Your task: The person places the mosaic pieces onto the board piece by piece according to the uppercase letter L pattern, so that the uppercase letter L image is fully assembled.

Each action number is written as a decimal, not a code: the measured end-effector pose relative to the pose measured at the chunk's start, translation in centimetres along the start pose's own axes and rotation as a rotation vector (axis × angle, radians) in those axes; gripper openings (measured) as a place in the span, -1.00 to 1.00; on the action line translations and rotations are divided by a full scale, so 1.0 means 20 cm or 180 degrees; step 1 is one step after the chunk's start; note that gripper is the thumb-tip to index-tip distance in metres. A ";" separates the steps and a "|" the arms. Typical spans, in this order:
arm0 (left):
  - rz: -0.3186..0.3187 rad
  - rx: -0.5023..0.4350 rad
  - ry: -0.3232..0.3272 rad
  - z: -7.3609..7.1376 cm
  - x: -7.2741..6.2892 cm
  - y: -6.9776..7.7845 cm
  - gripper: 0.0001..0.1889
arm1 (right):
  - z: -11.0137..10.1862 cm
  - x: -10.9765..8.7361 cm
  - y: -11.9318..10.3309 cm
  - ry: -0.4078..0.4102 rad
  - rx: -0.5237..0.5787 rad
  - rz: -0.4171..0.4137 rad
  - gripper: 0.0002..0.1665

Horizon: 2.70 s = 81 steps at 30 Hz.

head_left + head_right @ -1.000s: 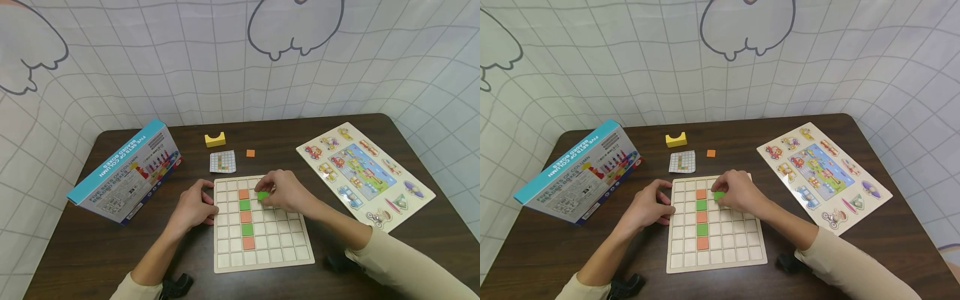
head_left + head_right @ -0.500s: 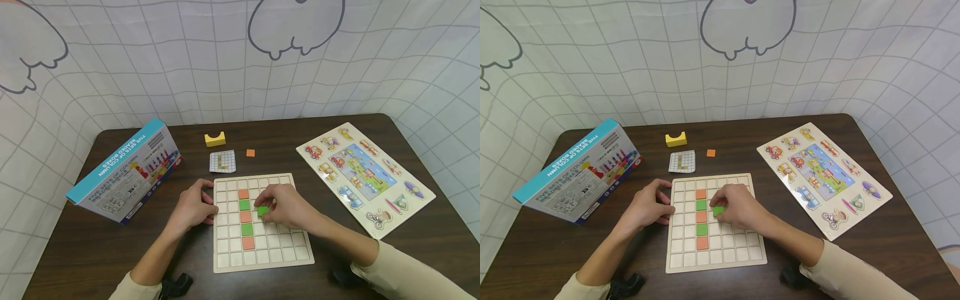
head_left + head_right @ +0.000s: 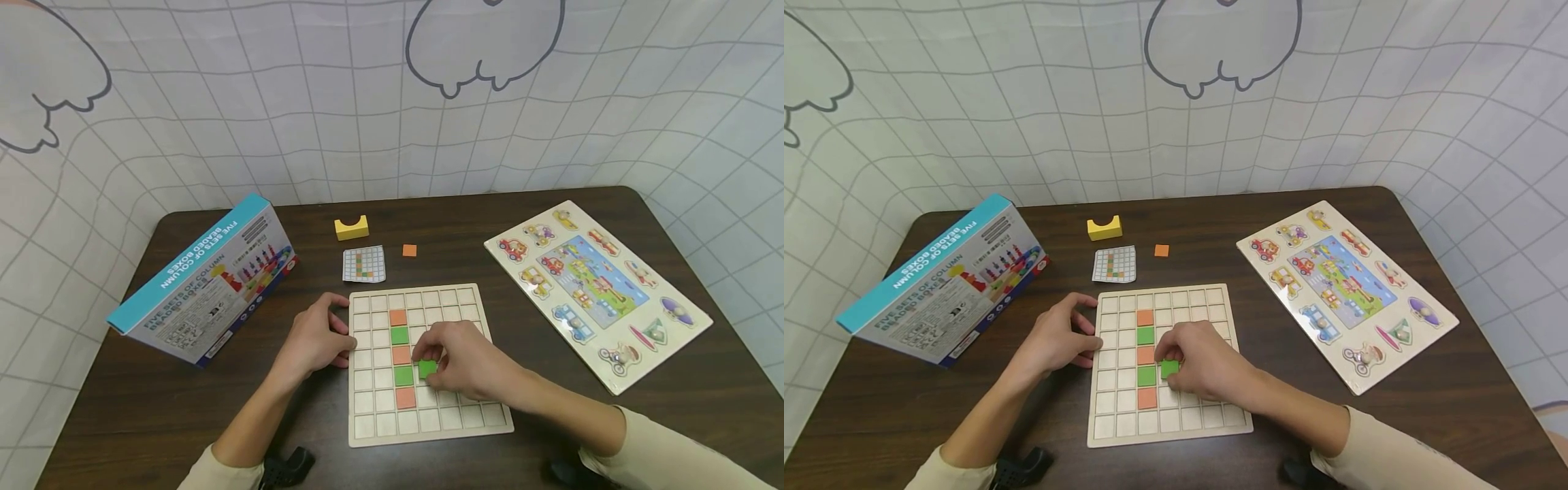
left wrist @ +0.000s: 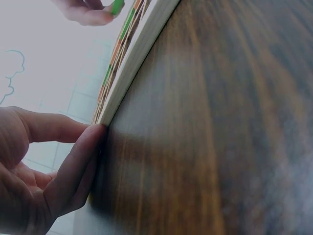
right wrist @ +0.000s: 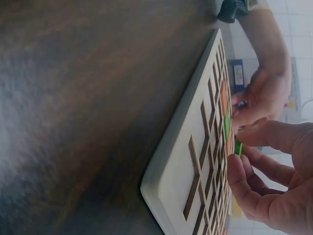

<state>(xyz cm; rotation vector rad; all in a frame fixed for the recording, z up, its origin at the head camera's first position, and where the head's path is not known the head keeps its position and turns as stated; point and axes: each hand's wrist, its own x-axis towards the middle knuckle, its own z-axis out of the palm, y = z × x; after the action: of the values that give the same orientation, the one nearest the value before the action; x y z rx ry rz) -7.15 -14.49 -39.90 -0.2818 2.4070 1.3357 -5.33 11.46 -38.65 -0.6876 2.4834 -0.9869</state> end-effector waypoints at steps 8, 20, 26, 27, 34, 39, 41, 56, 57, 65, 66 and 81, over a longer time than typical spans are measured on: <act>-0.0011 0.0011 -0.0009 0.00 0.00 0.00 -0.31 | 0.03 -0.03 -0.01 -0.0085 -0.0002 -0.0093 -0.67; -0.0015 0.0011 -0.0001 0.00 0.00 0.00 -0.32 | 0.05 -0.06 -0.03 -0.0200 -0.0047 -0.0246 -0.66; 0.0007 -0.0002 -0.0005 0.00 0.00 0.00 -0.32 | 0.06 -0.06 -0.02 -0.0197 -0.0063 -0.0321 -0.64; 0.0011 -0.0005 -0.0007 0.00 0.00 0.00 -0.32 | 0.06 -0.06 -0.02 -0.0201 -0.0064 -0.0331 -0.64; -0.0007 0.0005 -0.0006 0.00 0.00 0.00 -0.32 | 0.07 -0.07 -0.02 -0.0180 -0.0106 -0.0382 -0.64; 0.0002 0.0022 -0.0015 0.00 0.00 0.00 -0.32 | 0.08 -0.07 -0.02 -0.0167 -0.0130 -0.0387 -0.65; 0.0002 0.0020 -0.0014 0.00 0.00 0.00 -0.32 | 0.08 -0.07 -0.02 -0.0173 -0.0129 -0.0371 -0.65; 0.0003 -0.0013 -0.0018 0.00 0.00 0.00 -0.32 | 0.08 -0.06 -0.01 -0.0139 -0.0161 -0.0378 -0.67; 0.0003 -0.0017 -0.0019 0.00 0.00 0.00 -0.32 | 0.07 -0.06 -0.01 -0.0137 -0.0157 -0.0369 -0.67; 0.0021 -0.0034 -0.0011 0.00 0.00 0.00 -0.31 | 0.02 -0.02 0.00 -0.0058 -0.0178 -0.0244 -0.70; 0.0022 -0.0037 -0.0008 0.00 0.00 0.00 -0.31 | 0.02 -0.02 0.01 -0.0043 -0.0170 -0.0217 -0.70; 0.0034 -0.0012 -0.0002 0.00 0.00 0.00 -0.31 | -0.13 0.14 0.06 0.0191 -0.0113 0.0055 -0.74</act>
<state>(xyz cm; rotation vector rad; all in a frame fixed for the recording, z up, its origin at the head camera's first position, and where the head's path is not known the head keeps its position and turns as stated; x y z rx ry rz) -7.11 -14.47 -39.95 -0.2700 2.4089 1.3449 -9.28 12.16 -38.17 -0.6554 2.5602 -0.9730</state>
